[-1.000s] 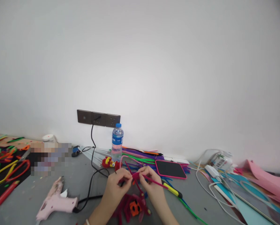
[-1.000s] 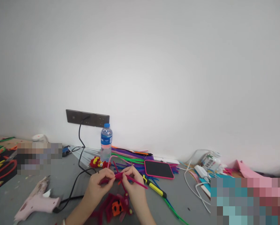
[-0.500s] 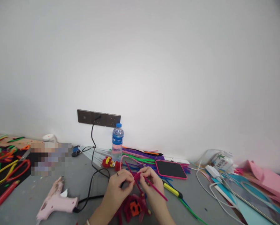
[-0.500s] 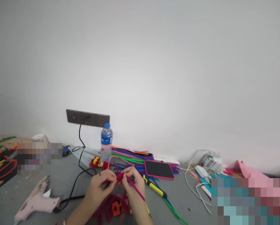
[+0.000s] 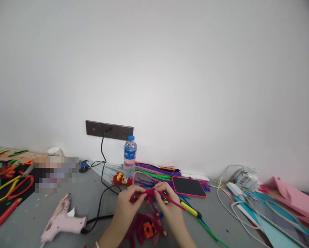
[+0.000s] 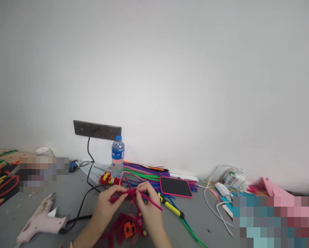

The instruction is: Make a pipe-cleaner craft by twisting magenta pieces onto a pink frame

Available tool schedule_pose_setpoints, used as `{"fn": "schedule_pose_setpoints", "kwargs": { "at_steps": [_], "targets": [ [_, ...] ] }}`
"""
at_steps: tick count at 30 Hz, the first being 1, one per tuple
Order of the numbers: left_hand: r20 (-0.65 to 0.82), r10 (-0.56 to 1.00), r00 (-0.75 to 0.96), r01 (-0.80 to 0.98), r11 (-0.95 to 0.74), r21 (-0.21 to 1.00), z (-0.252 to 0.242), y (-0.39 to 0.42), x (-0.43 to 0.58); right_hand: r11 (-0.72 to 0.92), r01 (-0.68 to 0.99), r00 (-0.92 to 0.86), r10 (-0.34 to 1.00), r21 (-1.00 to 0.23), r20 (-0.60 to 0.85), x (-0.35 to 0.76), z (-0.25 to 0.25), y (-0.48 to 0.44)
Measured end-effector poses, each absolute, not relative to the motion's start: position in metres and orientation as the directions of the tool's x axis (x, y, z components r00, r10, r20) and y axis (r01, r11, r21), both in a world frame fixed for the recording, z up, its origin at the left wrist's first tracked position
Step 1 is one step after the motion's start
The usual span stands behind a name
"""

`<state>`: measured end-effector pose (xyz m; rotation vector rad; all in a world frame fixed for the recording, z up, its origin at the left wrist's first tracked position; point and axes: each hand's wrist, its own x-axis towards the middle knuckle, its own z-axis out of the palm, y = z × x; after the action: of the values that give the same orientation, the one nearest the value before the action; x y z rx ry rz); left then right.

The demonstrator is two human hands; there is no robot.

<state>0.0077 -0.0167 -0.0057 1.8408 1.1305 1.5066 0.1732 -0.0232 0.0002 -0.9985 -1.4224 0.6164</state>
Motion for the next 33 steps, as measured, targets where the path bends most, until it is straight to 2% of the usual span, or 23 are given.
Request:
{"fn": "schedule_pose_setpoints", "kwargs": {
  "at_steps": [33],
  "targets": [
    [0.557,0.829,0.05,0.292,-0.546,0.785,-0.0054,-0.0188,0.0078,0.528,0.31,0.063,0.818,-0.791,0.571,0.1671,0.0027,-0.0295]
  ]
}}
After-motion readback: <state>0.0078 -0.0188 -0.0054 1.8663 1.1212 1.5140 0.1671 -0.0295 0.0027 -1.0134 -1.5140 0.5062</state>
